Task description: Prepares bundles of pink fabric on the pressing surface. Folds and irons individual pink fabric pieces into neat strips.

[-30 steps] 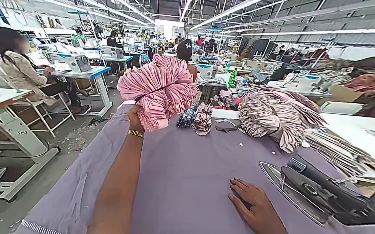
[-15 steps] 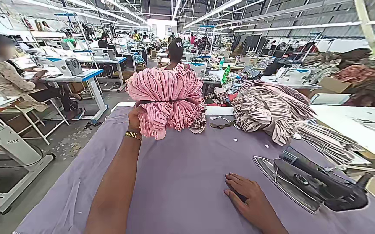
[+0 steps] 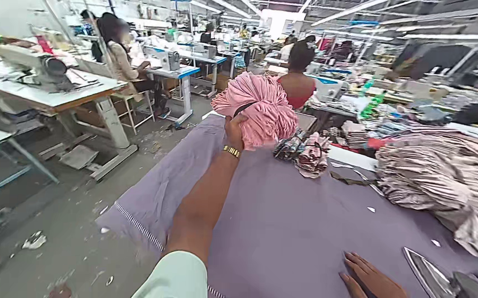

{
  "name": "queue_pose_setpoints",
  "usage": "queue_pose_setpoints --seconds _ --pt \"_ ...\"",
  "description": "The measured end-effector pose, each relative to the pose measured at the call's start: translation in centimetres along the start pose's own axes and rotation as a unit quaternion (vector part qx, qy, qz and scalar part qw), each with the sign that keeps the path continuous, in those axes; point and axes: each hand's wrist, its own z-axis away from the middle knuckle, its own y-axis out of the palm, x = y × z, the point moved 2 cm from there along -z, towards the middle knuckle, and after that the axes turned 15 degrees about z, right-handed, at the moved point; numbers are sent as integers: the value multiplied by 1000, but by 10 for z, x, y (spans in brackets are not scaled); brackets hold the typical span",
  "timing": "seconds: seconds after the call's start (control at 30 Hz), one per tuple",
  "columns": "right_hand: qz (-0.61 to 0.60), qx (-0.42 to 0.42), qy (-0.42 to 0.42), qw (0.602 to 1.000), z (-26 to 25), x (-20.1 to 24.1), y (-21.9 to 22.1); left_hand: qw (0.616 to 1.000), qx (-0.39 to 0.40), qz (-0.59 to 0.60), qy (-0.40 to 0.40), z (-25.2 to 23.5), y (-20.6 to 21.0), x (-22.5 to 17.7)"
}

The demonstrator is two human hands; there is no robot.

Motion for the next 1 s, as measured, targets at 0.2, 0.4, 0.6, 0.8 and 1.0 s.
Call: queue_pose_setpoints --seconds 0.2,0.4,0.6,0.8,1.0 --pt "-6 -2 -7 1000 -3 -1 0 986 -153 53 45 -11 -9 -12" --pt "3 -103 33 994 8 3 2 981 -186 -48 -19 0 -44 6" --pt "7 -117 42 992 8 4 5 987 -154 -35 -28 2 -69 16" --pt "33 -116 40 992 8 6 4 994 -107 -18 -29 7 -70 16" --pt "40 -109 37 993 9 7 2 997 -71 -33 1 18 -73 17"
